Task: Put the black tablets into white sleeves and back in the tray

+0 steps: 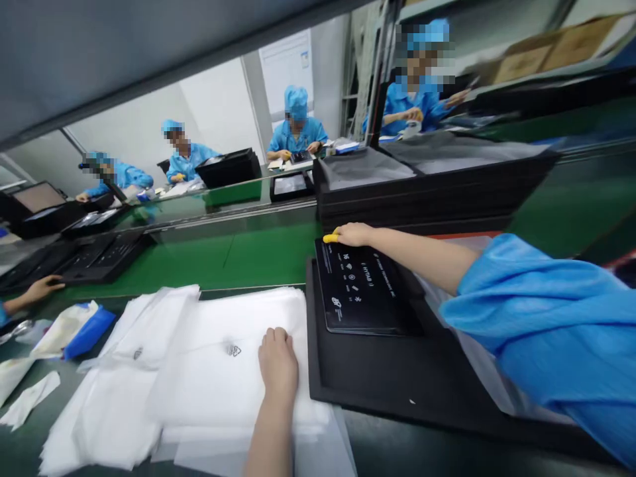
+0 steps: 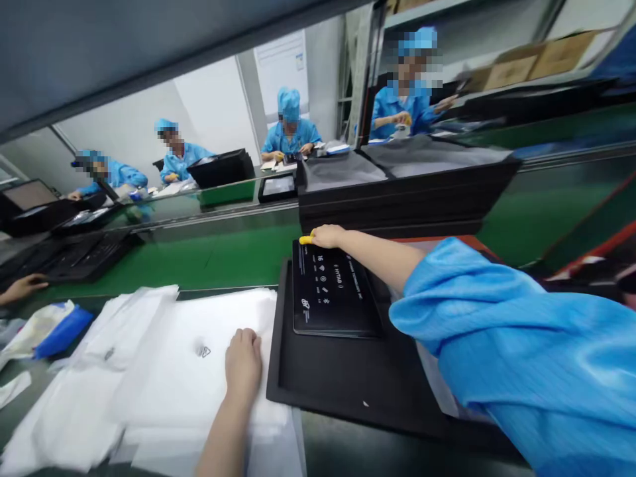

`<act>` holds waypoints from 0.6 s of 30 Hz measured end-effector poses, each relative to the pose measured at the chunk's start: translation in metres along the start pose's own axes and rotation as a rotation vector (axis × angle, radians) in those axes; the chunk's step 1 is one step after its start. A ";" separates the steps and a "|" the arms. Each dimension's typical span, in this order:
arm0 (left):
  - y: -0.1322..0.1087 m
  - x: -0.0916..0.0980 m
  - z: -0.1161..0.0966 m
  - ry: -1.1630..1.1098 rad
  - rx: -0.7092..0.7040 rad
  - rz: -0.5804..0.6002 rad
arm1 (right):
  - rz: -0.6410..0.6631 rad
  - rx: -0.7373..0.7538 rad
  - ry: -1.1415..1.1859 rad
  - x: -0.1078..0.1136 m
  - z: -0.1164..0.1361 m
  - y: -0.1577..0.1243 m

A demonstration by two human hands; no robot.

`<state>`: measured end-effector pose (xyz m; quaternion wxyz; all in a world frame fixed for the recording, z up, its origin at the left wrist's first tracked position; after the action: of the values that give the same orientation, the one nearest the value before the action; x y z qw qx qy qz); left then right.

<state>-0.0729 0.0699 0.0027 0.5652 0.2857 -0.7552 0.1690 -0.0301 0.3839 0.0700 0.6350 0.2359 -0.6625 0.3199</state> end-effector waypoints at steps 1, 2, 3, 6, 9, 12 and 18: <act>0.001 0.000 0.001 -0.001 0.011 -0.003 | 0.026 -0.010 -0.007 -0.002 -0.001 0.005; 0.001 0.001 0.002 -0.010 0.019 -0.015 | 0.046 -0.018 -0.012 -0.001 -0.002 0.008; 0.001 0.002 0.004 -0.030 0.030 -0.035 | 0.057 -0.022 -0.015 0.003 -0.002 0.010; -0.001 0.007 0.016 -0.178 0.128 -0.114 | 0.029 -0.026 -0.007 0.034 -0.001 0.006; -0.006 0.013 0.030 -0.351 0.238 -0.205 | -0.001 0.003 0.020 0.079 0.004 -0.016; -0.009 0.023 0.038 -0.427 0.283 -0.282 | 0.007 0.117 0.005 0.117 0.019 -0.057; -0.013 0.048 0.046 -0.624 0.256 -0.435 | -0.165 0.147 0.103 0.170 0.025 -0.150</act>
<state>-0.1088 0.0217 0.0337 0.2910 0.5447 -0.7853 0.0432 0.0469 0.2791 0.2572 0.6732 0.3188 -0.5822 0.3258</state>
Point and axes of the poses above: each hand's wrist, its own y-axis towards the middle knuckle, its own x-axis out of the back of the hand, z = x × y, the point moved 10 cm from there along y, towards the middle knuckle, and after that the axes turned 8 degrees about -x, right-handed, at the moved point
